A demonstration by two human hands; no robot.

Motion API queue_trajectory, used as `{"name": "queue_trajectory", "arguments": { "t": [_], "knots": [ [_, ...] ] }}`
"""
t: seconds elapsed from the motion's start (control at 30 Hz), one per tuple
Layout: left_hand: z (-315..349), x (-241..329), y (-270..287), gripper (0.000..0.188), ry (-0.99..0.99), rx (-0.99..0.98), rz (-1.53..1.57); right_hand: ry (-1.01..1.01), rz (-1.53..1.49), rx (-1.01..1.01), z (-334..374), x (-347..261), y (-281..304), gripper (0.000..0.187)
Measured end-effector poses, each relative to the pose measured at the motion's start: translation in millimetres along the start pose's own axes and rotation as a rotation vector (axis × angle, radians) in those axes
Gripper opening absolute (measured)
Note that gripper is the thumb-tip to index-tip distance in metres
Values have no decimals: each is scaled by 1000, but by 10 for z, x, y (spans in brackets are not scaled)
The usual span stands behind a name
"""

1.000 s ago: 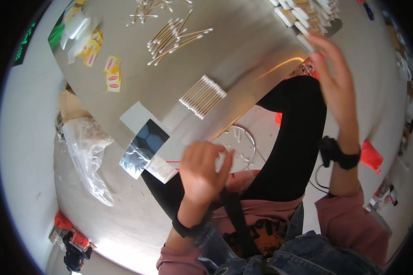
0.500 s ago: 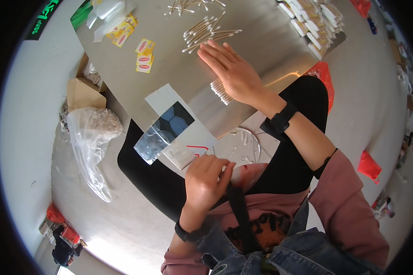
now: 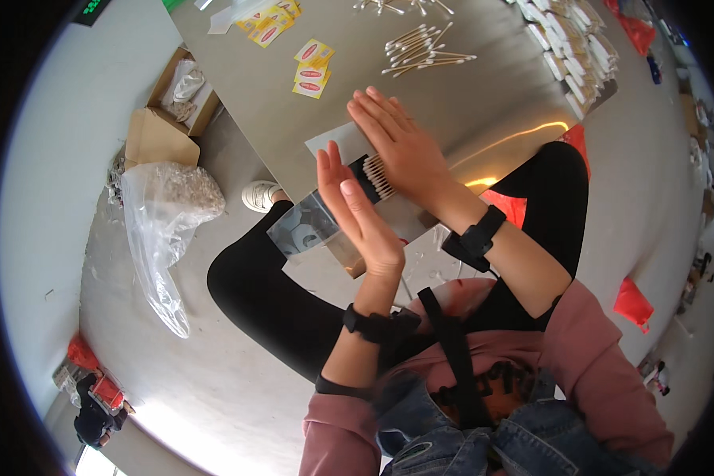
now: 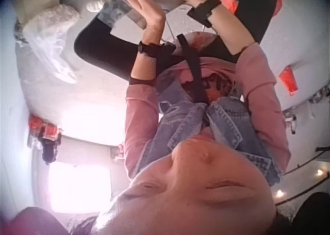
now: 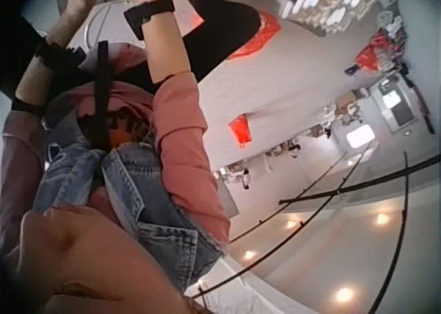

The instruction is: Sorting cotton swabs and placing them into small clear plastic bags.

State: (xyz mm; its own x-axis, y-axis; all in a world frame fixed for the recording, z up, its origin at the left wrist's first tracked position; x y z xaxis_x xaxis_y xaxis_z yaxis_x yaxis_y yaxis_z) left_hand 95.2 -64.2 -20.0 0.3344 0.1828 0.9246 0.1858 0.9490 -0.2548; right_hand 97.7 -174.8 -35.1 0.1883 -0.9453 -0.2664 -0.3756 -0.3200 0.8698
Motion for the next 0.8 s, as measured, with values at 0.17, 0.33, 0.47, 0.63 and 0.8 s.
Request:
{"name": "queue_trajectory", "arguments": {
  "t": [0.17,0.33,0.47,0.63,0.8],
  "knots": [
    [-13,-62,-58,58,-25,16,33,3,12,-36,-72,-125,-35,50],
    [-19,-28,-36,57,3,16,118,16,-15,-54,-85,-139,-25,51],
    [-90,132,226,50,15,121,189,30,45,-70,-63,-96,-31,51],
    [-306,493,1070,25,-72,246,-605,8,-13,-52,-92,-142,-48,55],
    [-180,522,1060,46,-275,-78,-1079,10,-66,-68,-138,-267,-95,60]
  ]
}}
Point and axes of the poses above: each hand's wrist, its own z-axis away from the middle knuckle, its own y-axis out of the back of the hand, x = y × z, the point moved 2 cm from there along -z, towards the middle knuckle, and after that the axes turned 13 degrees about y, right-handed, at the moved point
